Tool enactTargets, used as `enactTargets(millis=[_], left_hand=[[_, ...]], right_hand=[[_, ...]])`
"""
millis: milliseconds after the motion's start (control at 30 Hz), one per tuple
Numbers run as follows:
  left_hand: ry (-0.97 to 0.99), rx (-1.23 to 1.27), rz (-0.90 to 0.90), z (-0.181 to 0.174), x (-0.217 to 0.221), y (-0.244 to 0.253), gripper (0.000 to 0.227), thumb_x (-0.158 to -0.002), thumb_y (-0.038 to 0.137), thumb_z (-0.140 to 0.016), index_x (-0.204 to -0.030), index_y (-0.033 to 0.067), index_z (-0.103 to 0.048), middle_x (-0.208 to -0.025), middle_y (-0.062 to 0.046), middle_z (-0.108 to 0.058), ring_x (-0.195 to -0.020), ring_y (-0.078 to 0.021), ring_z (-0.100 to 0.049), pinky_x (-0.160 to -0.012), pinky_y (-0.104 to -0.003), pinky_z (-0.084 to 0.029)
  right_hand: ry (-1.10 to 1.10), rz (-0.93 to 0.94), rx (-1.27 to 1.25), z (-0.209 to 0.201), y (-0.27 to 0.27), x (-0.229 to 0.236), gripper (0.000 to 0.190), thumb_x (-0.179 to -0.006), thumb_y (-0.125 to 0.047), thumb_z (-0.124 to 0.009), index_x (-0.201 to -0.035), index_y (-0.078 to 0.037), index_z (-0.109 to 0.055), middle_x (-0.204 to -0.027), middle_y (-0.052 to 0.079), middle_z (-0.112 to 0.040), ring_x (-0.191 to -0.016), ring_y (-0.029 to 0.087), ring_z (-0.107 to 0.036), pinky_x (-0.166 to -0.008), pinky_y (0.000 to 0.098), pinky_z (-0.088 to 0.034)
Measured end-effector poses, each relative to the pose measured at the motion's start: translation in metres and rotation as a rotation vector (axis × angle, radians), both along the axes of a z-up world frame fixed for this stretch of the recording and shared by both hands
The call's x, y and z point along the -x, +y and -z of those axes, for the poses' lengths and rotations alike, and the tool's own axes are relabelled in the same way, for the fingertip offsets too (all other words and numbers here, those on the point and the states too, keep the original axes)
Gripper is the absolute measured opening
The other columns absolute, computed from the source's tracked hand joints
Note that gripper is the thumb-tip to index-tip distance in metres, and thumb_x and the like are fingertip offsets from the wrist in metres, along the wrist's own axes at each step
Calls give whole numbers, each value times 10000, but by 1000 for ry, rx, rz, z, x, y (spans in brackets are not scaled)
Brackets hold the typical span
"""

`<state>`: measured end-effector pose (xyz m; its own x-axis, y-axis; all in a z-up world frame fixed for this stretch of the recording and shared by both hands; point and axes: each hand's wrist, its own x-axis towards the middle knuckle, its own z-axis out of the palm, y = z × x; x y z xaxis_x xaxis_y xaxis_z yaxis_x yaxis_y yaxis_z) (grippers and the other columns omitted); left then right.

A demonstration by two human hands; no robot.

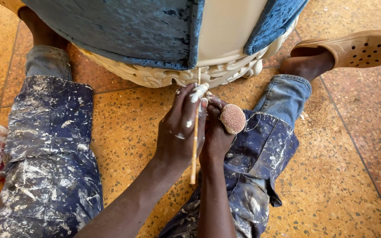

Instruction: Detailing the carved base of a chair by applying white paste or filler into the crevices using fingers and a small stick.

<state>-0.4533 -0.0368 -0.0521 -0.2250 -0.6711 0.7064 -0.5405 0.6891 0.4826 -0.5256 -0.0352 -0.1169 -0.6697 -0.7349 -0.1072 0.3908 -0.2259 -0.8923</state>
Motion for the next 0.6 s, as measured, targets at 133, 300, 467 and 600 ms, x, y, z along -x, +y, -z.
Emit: enactTargets(millis=[133, 300, 467, 600], left_hand=[[-70, -6, 6, -6, 5, 5, 273, -1020, -89, -498, -1287, -110, -546, -1179, -361, -607, -1007, -501, -706, -825, -590, -637], [-108, -31, -12, 7, -3, 3, 314, -989, -71, -542, -1302, -91, -558, -1191, -350, -618, -970, -466, -728, -778, -554, -650], [-144, -20, -58, 1, -18, 5, 411, -942, -118, -522, -1352, -104, -504, -1218, -397, -588, -975, -496, -717, -775, -563, -646], [-140, 0, -78, 6, -13, 8, 423, -943, -93, -508, -1366, -90, -508, -1228, -363, -590, -942, -434, -735, -750, -490, -670]], right_hand=[[86, 47, -44, 4, 0, 1, 281, -885, -164, -739, -1159, -110, -771, -1092, 96, -771, -996, 181, -705, -948, 327, -525], [136, 29, -53, 3, 0, 1, 292, -899, -184, -719, -1177, -109, -764, -1095, 100, -772, -949, 179, -703, -935, 324, -537], [-61, -23, 52, -20, 5, -1, 254, -902, -69, -667, -1141, 5, -709, -968, 170, -760, -796, 200, -666, -719, 284, -539], [-79, -17, 67, -17, 5, 0, 225, -898, -55, -683, -1113, 7, -706, -969, 157, -755, -793, 191, -668, -706, 271, -521]])
